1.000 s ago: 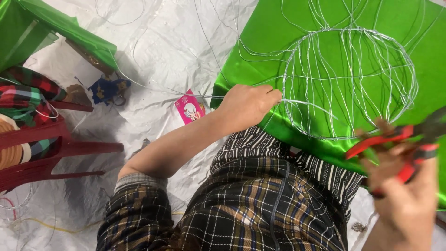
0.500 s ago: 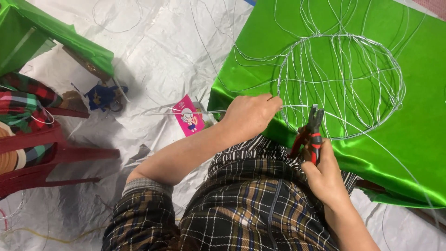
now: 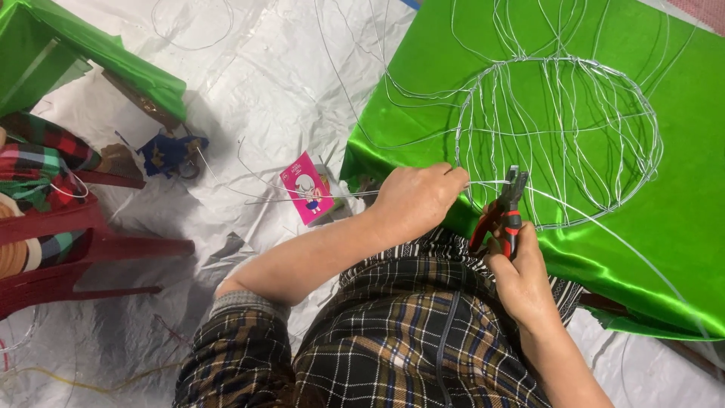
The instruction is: Fabricating a circular metal frame by bending and cutting thin wires on a work surface.
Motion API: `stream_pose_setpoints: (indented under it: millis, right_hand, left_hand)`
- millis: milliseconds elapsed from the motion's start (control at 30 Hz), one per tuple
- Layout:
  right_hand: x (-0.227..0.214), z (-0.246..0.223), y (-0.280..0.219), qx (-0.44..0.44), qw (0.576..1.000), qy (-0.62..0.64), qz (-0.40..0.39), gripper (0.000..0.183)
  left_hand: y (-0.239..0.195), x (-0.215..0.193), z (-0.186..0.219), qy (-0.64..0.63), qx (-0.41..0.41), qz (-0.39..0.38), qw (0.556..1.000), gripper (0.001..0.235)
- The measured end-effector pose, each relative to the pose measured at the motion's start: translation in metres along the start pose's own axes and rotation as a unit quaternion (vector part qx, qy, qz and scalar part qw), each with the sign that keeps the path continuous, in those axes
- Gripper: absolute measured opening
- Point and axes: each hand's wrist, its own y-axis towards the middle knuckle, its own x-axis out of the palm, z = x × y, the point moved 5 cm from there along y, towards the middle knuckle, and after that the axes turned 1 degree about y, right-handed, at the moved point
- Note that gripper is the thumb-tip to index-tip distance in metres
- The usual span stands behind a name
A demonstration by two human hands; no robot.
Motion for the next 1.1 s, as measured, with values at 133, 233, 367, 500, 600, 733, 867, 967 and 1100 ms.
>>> stream_pose_setpoints:
  millis: [133, 233, 367, 500, 600, 733, 867, 967, 1100]
  right_hand:
    - [0.004, -0.015, -0.006, -0.001, 1.0, 0.014, 0.007, 0.036]
    - [0.002, 0.005, -0.001, -0.025, 0.999, 0.023, 0.007, 0.033]
    - [0.004, 0.001, 0.001, -0.06, 0.998, 0.021, 0.005, 0.033]
    - [0.004, 0.009, 0.004, -0.068, 0.998, 0.013, 0.001, 0.033]
    - [0.003, 0.016, 0.007, -0.076, 0.997, 0.014, 0.002, 0.03]
    - [0.003, 0.028, 0.012, -0.07, 0.997, 0.019, 0.015, 0.029]
    - [0.004, 0.037, 0.023, -0.079, 0.992, 0.096, 0.028, 0.038]
    - [0.006, 0.034, 0.021, -0.073, 0.985, 0.155, 0.025, 0.042]
    - [0.011, 0.034, 0.021, -0.032, 0.982, 0.186, 0.01, 0.061]
  left_hand:
    - [-0.003, 0.008, 0.001, 0.001, -0.011, 0.005, 1.0, 0.02]
    - [-0.004, 0.009, 0.004, 0.012, -0.025, 0.003, 1.0, 0.017]
    - [-0.003, 0.01, 0.005, -0.004, -0.021, -0.014, 1.0, 0.018]
    - [-0.004, 0.012, 0.006, 0.001, -0.024, -0.008, 1.0, 0.015]
    - [-0.004, 0.012, 0.007, -0.001, -0.025, -0.006, 1.0, 0.015]
    - [-0.003, 0.017, 0.005, -0.01, -0.028, -0.03, 0.999, 0.018]
    - [-0.003, 0.012, 0.01, -0.009, -0.023, -0.025, 0.999, 0.018]
    - [-0.004, 0.016, 0.01, -0.009, -0.025, -0.022, 0.999, 0.017]
    - [-0.006, 0.02, 0.009, -0.001, -0.028, -0.011, 1.0, 0.017]
